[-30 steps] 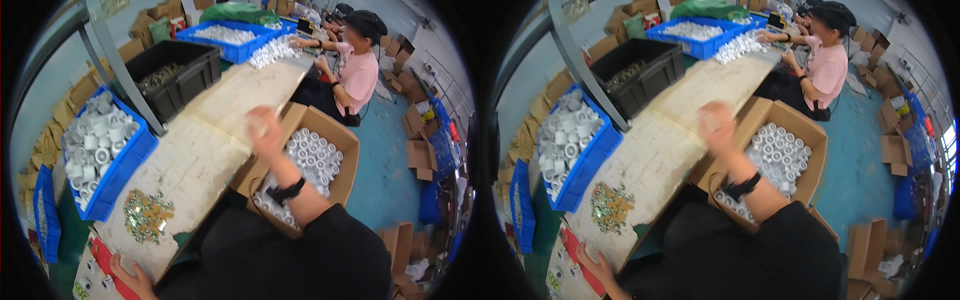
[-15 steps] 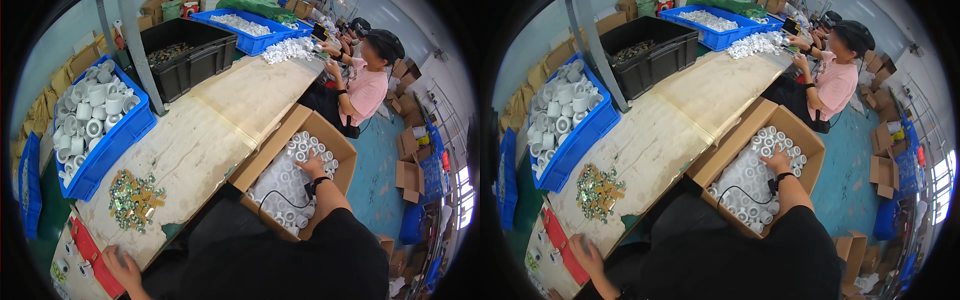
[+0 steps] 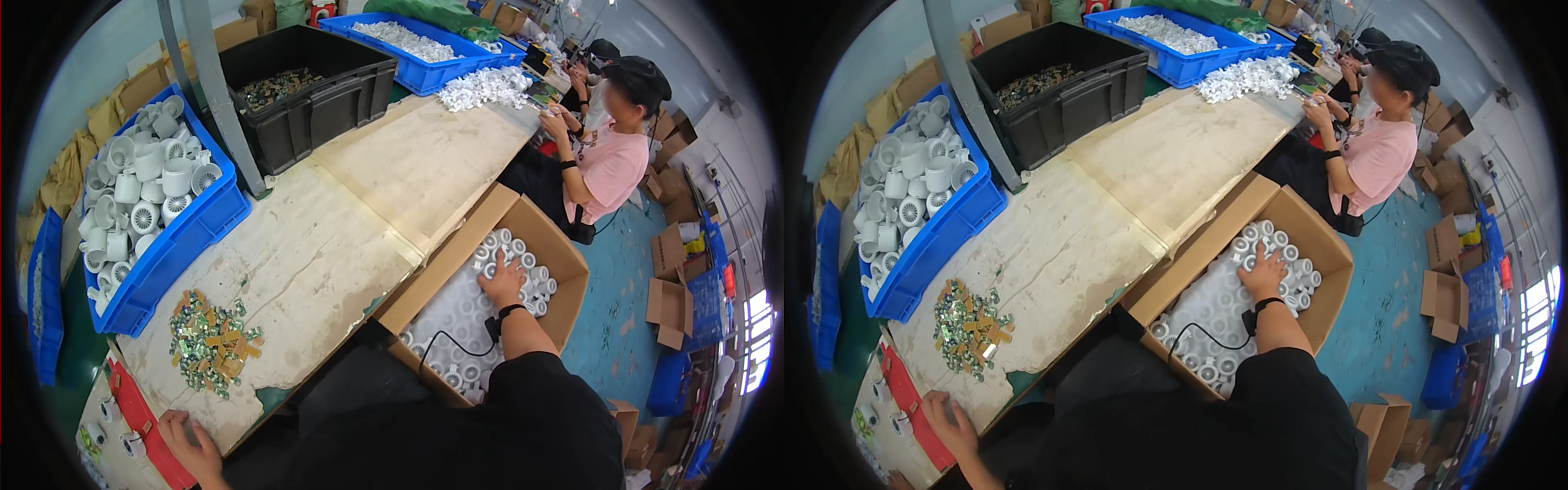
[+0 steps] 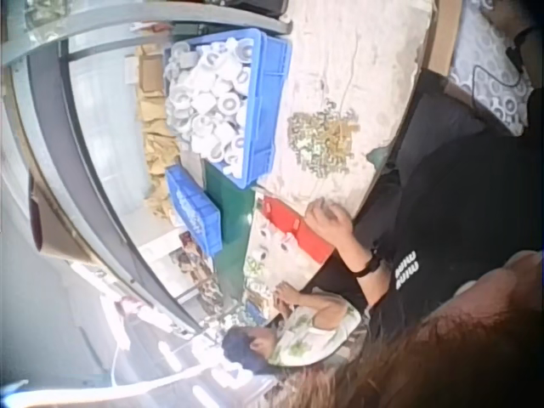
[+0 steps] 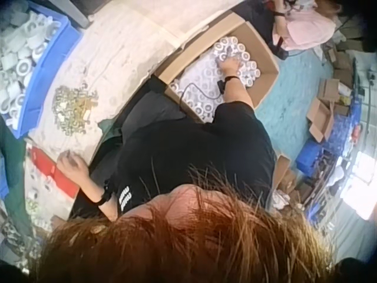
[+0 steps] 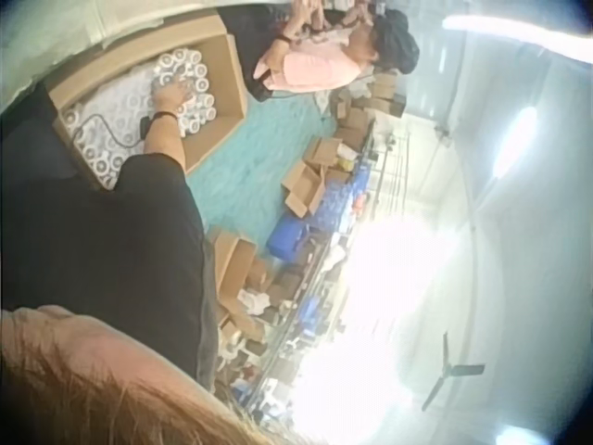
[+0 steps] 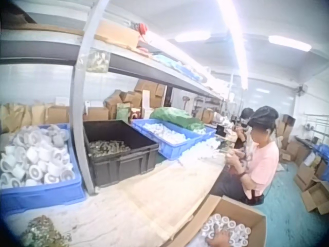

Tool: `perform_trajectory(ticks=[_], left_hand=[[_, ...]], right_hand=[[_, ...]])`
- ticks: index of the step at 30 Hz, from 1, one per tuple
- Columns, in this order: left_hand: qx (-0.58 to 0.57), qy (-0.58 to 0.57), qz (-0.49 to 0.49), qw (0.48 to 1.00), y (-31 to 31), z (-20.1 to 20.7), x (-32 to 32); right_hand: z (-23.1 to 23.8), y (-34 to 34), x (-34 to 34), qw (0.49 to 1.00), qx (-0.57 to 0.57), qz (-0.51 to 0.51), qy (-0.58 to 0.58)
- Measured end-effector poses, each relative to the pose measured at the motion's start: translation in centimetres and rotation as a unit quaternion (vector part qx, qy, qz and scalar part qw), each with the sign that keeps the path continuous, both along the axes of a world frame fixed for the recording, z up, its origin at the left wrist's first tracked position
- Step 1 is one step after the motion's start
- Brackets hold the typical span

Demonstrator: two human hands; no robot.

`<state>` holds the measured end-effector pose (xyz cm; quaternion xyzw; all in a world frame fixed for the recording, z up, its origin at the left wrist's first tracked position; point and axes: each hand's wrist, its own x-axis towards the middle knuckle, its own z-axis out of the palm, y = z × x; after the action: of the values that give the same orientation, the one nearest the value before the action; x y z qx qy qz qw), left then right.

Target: Manually assemble small electronic or mechanical components into white plastic housings.

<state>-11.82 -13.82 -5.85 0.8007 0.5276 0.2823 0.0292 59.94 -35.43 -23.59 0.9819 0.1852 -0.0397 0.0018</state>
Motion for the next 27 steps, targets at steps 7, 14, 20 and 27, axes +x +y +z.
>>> perform_trajectory(ticks=[7, 14, 20, 27], left_hand=[[-0.016, -0.019, 0.001, 1.0, 0.5, -0.3, -0.3], [-0.001, -0.005, 0.024, 1.0, 0.3, 0.7, 0.9], [0.013, -0.039, 0.019, 0.999, 0.2, 1.4, 1.3], [0.044, -0.043, 0.019, 0.998, 0.1, 2.0, 0.8]], right_hand=[[-0.7, 1.3, 1.2, 0.999, 0.004, -0.048, -0.023], [0.4, -0.4, 1.2, 0.999, 0.028, 0.029, -0.022], [-3.1, -1.6, -1.4, 0.992, 0.075, 0.018, -0.103], [-1.7, -2.0, -1.8, 0.993, 0.05, 0.046, -0.096]])
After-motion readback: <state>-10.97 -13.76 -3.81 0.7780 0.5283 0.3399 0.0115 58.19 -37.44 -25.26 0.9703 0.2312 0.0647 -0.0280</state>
